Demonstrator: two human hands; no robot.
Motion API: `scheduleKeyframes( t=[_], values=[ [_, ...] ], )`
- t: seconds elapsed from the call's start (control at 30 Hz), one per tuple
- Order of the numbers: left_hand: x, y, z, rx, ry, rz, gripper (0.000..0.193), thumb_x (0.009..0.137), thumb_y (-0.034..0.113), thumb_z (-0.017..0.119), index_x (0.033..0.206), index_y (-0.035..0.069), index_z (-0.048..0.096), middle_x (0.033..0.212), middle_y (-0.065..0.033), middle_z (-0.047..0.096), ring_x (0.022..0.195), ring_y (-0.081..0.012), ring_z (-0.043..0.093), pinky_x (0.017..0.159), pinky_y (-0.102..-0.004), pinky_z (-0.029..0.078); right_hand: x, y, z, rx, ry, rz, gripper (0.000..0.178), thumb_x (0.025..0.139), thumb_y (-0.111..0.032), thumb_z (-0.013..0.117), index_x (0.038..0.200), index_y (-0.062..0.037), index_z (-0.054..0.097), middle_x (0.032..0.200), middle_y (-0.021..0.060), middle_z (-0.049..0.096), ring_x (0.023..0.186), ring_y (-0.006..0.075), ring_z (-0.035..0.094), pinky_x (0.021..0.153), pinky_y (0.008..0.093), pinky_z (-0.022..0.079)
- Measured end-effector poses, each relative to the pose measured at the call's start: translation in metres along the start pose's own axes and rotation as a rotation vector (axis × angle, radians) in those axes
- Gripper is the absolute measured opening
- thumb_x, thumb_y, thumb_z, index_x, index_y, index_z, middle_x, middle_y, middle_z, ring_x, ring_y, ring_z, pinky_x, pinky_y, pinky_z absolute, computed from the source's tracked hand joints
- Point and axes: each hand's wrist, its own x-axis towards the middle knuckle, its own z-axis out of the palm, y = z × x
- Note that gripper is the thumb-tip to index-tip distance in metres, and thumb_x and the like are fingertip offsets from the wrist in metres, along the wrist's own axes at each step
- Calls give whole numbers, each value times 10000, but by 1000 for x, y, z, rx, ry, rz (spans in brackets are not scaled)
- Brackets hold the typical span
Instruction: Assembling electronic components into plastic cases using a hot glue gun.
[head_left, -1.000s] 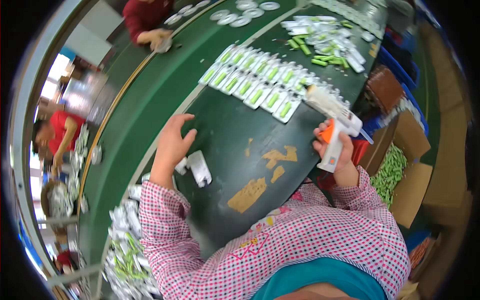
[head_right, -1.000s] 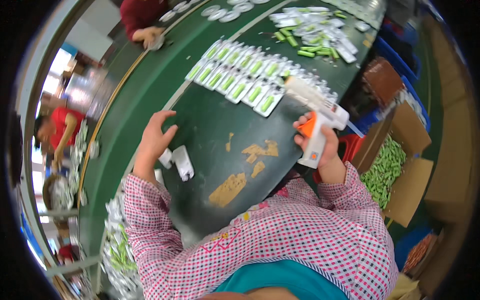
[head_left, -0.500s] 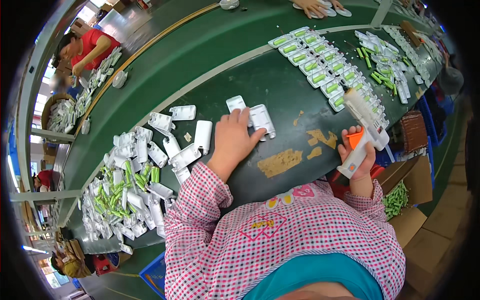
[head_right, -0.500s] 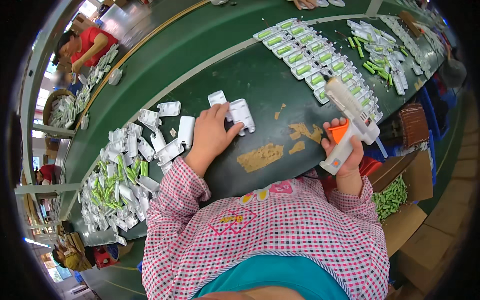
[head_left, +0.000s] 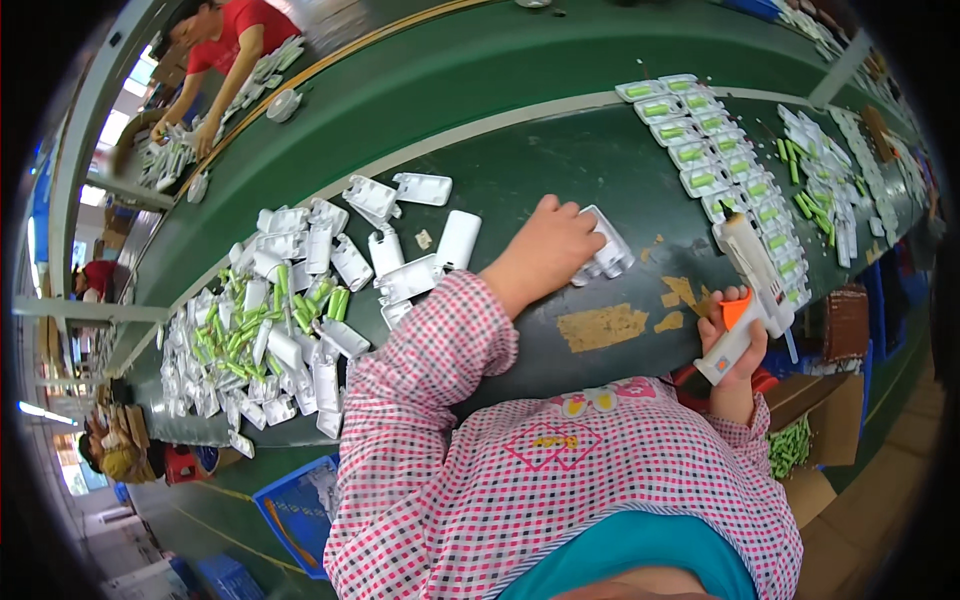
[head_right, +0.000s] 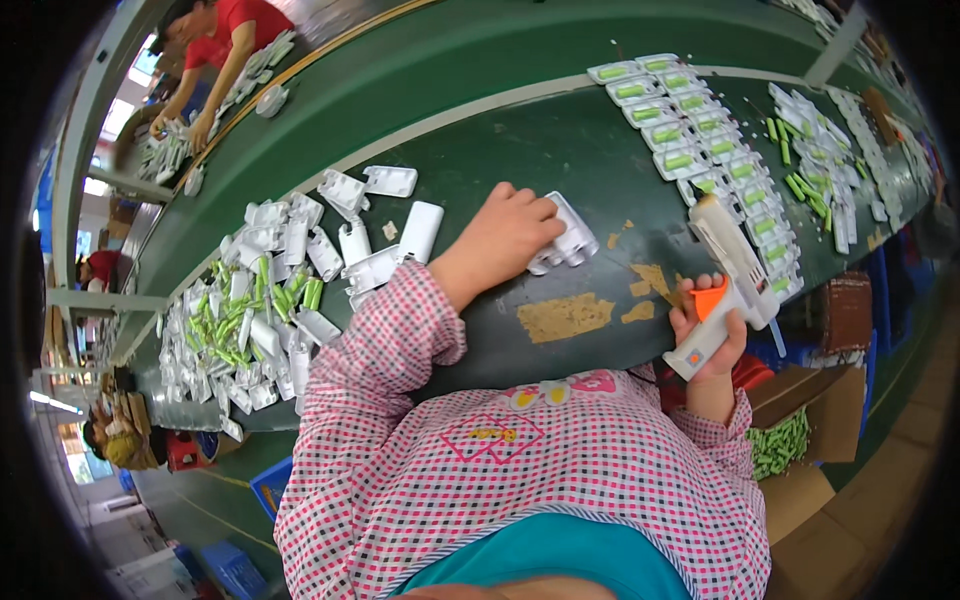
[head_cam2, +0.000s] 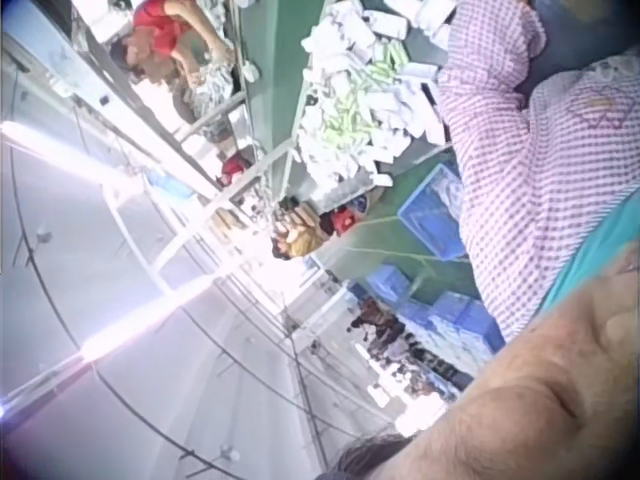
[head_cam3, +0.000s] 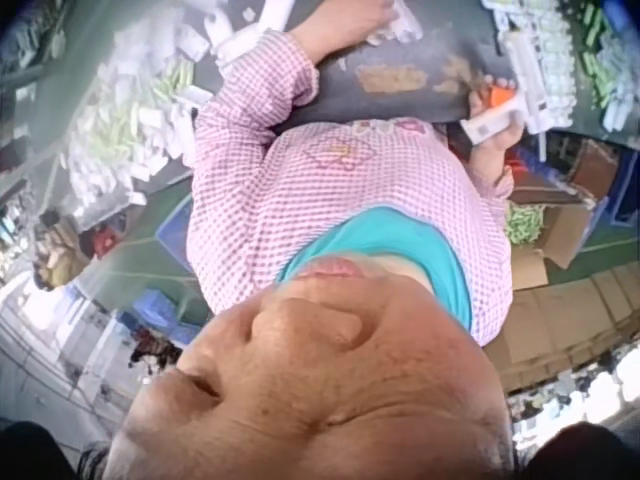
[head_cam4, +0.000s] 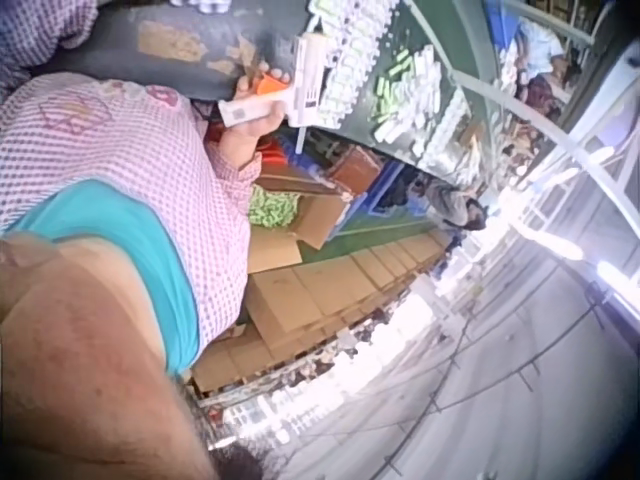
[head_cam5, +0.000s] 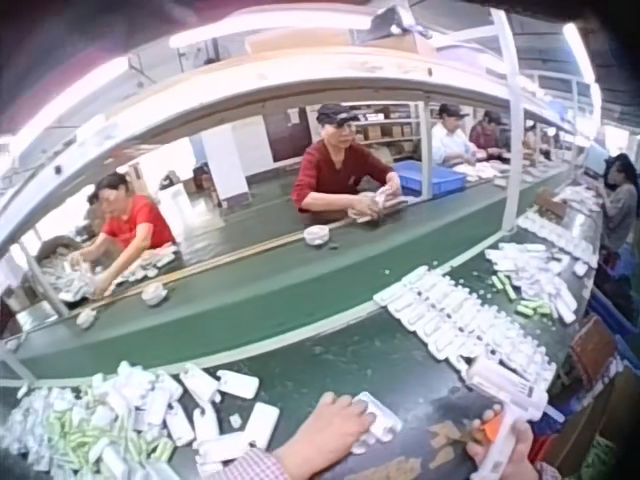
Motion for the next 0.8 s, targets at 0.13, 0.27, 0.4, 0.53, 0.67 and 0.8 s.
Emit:
scheduleKeyframes(
  t=[0.13,0.27,0.4,0.53,0.67,0.8],
  values=[
    [10,16,17,114,156,-290,88,751,143,655,823,98,632,853,-71,582,812,-243,588,712,-398,394,2,1,8,7,10,9,487,922,-258,612,1350,-96,448,1305,62,535,1292,254,491,810,392,467],
    [-6,19,11,110,55,-433,108,777,159,642,864,97,643,876,-83,579,831,-259,591,743,-428,409,3,0,6,1,11,15,476,924,-253,606,1345,-95,450,1306,61,534,1291,253,493,809,391,467],
    [-49,-4,-25,171,259,-573,334,755,372,741,933,107,643,962,-84,578,873,-282,580,748,-442,411,5,-1,4,9,-4,14,476,925,-254,606,1345,-94,450,1306,58,537,1290,251,495,806,389,467],
    [-90,-44,-36,221,-65,-907,559,736,426,764,1152,80,625,1054,-117,650,933,-313,615,814,-440,462,6,-2,4,-3,-11,46,490,919,-264,620,1346,-92,452,1314,54,544,1287,248,495,806,387,467],
    [-86,-57,-32,37,42,-726,561,752,330,743,1228,79,584,1037,-139,627,896,-316,629,778,-423,516,8,-1,4,-15,9,63,508,912,-280,637,1349,-92,457,1319,53,545,1274,253,497,816,391,469],
    [-32,-49,-47,-277,255,-745,478,736,187,713,1193,138,581,1016,-127,582,903,-332,631,755,-417,530,5,-2,4,-28,36,53,507,915,-282,634,1353,-94,460,1324,59,545,1283,262,489,817,391,467]
  ],
)
